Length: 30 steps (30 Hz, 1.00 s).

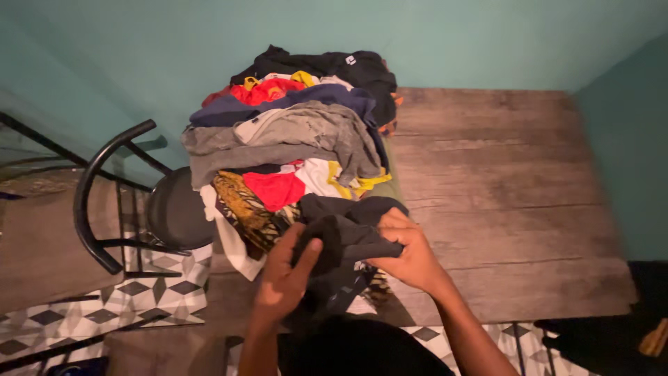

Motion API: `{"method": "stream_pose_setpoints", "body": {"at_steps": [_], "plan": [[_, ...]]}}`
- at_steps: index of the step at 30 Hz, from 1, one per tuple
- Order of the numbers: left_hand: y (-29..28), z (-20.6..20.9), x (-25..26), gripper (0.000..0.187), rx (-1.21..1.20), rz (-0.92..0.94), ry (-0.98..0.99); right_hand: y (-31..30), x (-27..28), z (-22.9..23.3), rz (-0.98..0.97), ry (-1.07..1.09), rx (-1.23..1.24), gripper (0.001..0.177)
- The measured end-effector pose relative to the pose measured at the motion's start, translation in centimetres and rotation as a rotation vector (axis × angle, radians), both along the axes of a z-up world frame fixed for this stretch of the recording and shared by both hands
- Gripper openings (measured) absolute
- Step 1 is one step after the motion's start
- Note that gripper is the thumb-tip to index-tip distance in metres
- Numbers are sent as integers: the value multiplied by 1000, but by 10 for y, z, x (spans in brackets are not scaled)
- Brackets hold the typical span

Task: The person picks up a dark t-shirt from a pile of clothes, lays it flat on a wooden table, and smooths it out. They then retrieve a hanger from a nearby rack, place the t-shirt on the hanger, and hang it on the rack. The person repeats the process with another dark t-shirt.

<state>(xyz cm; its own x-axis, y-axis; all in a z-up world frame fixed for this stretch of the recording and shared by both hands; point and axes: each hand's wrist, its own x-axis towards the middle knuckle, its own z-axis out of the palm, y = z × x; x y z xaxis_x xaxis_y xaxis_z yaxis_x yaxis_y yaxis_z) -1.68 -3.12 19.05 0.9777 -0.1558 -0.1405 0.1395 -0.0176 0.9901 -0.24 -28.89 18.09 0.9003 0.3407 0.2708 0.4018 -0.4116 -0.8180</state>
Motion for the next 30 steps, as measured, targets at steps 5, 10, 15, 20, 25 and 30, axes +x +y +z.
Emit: {"method": "stream_pose_setpoints", "body": {"at_steps": [5,10,15,20,25,30], "plan": [[-18,23,-24,22,182,127,-239,-53,-51,19,95,286,399,15],[-51,63,-56,17,331,174,-478,-94,-99,40,79,91,256,15],[-93,84,-97,18,457,314,-472,-114,-157,60,-30,-253,111,22],[-128,69,-139,19,443,416,-376,-145,-184,64,-175,-215,-25,19],[-142,70,-166,21,483,432,-394,-178,-198,58,-126,673,-122,14],[-149,78,-185,18,428,314,-544,-211,-220,42,350,485,-159,32]]}}
